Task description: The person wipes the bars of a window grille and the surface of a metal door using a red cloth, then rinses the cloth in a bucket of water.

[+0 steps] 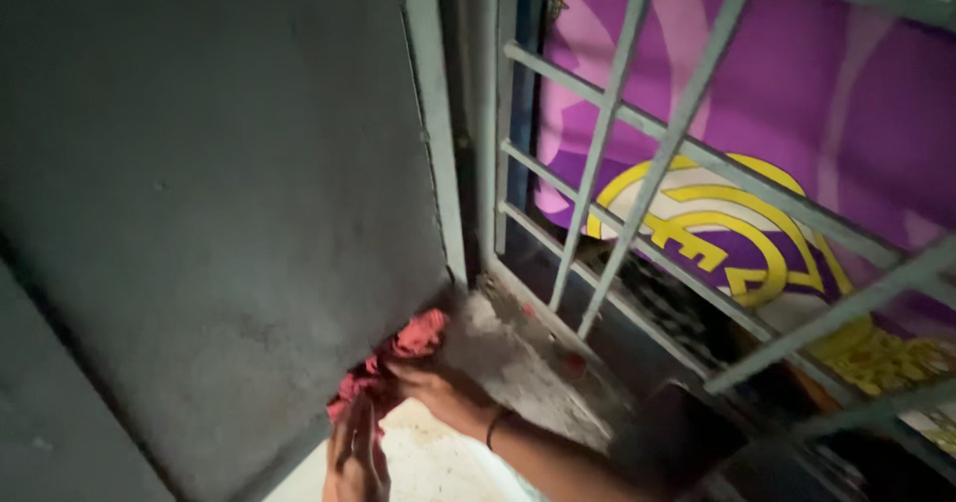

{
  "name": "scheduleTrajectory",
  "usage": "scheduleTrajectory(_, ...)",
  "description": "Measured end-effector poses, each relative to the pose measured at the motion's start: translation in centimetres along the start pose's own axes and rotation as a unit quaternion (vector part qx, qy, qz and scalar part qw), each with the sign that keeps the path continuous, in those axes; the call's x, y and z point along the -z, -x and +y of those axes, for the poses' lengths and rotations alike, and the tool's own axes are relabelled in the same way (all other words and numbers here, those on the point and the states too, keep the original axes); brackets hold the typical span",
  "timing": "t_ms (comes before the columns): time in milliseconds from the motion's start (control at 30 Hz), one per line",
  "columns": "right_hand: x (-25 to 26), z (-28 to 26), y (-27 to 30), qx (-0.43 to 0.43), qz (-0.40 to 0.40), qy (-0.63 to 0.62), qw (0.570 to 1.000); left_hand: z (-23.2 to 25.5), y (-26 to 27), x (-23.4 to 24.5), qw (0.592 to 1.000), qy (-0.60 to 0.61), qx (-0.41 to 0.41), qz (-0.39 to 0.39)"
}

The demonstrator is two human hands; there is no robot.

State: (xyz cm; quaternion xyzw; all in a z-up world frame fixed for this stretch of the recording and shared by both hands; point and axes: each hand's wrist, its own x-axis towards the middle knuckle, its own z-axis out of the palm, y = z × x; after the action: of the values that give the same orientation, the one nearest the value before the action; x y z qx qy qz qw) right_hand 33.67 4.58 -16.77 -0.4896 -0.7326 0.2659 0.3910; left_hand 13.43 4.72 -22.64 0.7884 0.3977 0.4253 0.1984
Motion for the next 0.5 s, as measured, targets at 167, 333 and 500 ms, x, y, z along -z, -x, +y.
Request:
scheduleTrajectory(167, 2.7, -4.0, -0.9, -0.017, 0.104, 0.021, 0.994, 6.8, -2.5, 1.2, 0.951, -0.241, 0.18, 0.069)
scheduleTrajectory(333, 2.5, -3.2, -1.5, -0.192, 0.108, -0.091, 0.971, 8.1, -5.8, 1.2, 0.965, -0.239, 0.103, 0.027)
scheduleTrajectory(500, 8.1, -6.2, -3.1, 0.013, 0.19, 0.151, 0.97, 16.0, -11.2, 4.0, 0.978, -0.185, 0.011, 0.095)
